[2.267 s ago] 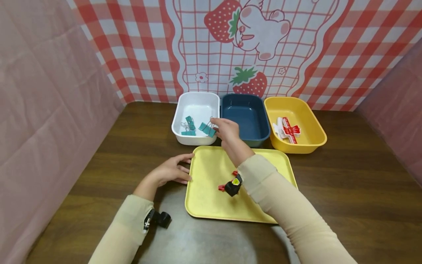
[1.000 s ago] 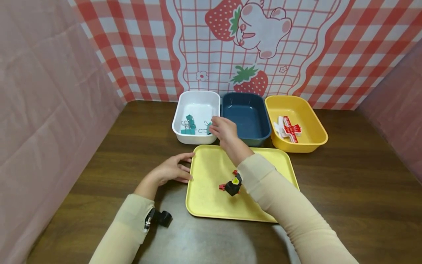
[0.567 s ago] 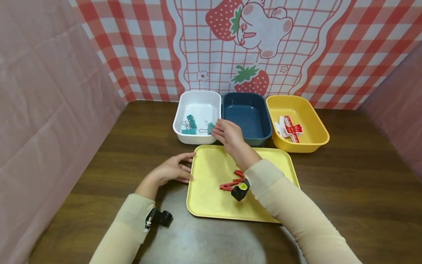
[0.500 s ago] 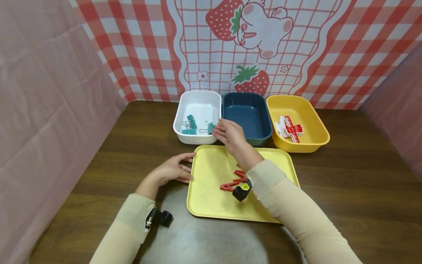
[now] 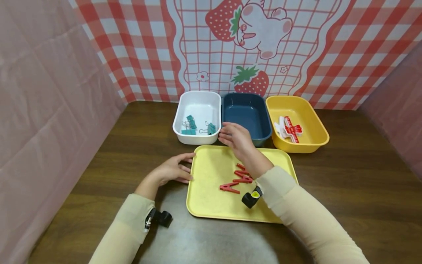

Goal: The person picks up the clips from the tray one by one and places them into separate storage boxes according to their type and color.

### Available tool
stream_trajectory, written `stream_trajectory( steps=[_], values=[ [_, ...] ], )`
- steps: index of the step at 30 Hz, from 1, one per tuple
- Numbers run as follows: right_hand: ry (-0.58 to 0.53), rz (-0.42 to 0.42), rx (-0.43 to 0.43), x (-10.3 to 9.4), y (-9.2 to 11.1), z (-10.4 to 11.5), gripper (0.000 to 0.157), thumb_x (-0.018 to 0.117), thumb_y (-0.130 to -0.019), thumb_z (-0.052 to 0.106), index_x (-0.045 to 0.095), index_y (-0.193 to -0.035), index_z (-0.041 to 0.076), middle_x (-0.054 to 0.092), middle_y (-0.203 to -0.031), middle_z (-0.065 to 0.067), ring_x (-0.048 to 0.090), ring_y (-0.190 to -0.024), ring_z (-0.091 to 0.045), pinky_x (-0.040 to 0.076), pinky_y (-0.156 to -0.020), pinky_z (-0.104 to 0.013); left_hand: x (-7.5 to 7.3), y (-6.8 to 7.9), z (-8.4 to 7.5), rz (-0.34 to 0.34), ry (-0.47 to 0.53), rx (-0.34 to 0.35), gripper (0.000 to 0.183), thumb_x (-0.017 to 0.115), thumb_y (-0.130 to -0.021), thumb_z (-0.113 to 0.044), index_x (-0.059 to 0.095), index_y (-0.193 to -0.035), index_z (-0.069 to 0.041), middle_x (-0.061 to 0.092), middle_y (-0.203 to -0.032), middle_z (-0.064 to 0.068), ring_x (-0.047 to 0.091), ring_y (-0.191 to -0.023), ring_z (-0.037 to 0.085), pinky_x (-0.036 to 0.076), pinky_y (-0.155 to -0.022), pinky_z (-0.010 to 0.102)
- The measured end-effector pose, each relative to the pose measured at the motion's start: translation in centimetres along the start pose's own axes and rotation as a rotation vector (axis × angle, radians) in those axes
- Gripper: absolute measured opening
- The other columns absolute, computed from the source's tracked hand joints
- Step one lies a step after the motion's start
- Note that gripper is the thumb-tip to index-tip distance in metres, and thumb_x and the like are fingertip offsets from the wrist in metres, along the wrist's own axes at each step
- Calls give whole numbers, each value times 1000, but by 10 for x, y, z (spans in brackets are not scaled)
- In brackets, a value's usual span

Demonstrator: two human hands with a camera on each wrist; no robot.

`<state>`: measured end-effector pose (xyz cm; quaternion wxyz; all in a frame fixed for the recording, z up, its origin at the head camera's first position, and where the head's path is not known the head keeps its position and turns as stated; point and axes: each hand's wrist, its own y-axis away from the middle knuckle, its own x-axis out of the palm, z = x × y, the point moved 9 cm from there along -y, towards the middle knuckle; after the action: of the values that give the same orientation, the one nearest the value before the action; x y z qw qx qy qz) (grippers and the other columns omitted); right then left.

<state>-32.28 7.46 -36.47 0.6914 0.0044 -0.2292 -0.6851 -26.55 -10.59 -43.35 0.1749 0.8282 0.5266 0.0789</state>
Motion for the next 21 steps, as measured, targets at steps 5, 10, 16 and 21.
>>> stream_trajectory(
  steps=[5, 10, 16, 21],
  values=[
    [46, -3, -14, -5, 6, 1, 40, 48, -95, 7, 47, -134, 1, 52, -116, -18, 58, -87, -19, 50, -91, -31, 0, -1, 0, -5, -4, 0, 78, 64, -77, 18, 32, -144, -7, 34, -133, 19, 57, -95, 26, 57, -71, 38],
    [60, 6, -21, -9, 13, 1, 37, 48, -95, 8, 49, -131, 2, 53, -115, -17, 58, -86, -18, 50, -90, -31, -1, -2, 0, -15, -4, -8, 78, 64, -76, 18, 34, -143, -9, 36, -133, 17, 58, -95, 26, 57, -71, 38],
    [63, 6, -18, -13, 21, 1, 38, 49, -94, 8, 48, -132, 2, 52, -116, -17, 57, -87, -19, 49, -91, -32, 0, -1, 0, -3, -14, -5, 77, 63, -77, 18, 32, -144, -7, 34, -134, 19, 57, -95, 26, 57, -72, 38],
    [63, 2, -26, -18, 25, 1, 38, 48, -94, 7, 48, -132, 2, 52, -114, -16, 56, -88, -20, 50, -91, -32, 1, 0, 0, -5, -12, -16, 77, 63, -78, 17, 32, -144, -7, 34, -134, 18, 58, -96, 26, 57, -73, 38]
  ],
)
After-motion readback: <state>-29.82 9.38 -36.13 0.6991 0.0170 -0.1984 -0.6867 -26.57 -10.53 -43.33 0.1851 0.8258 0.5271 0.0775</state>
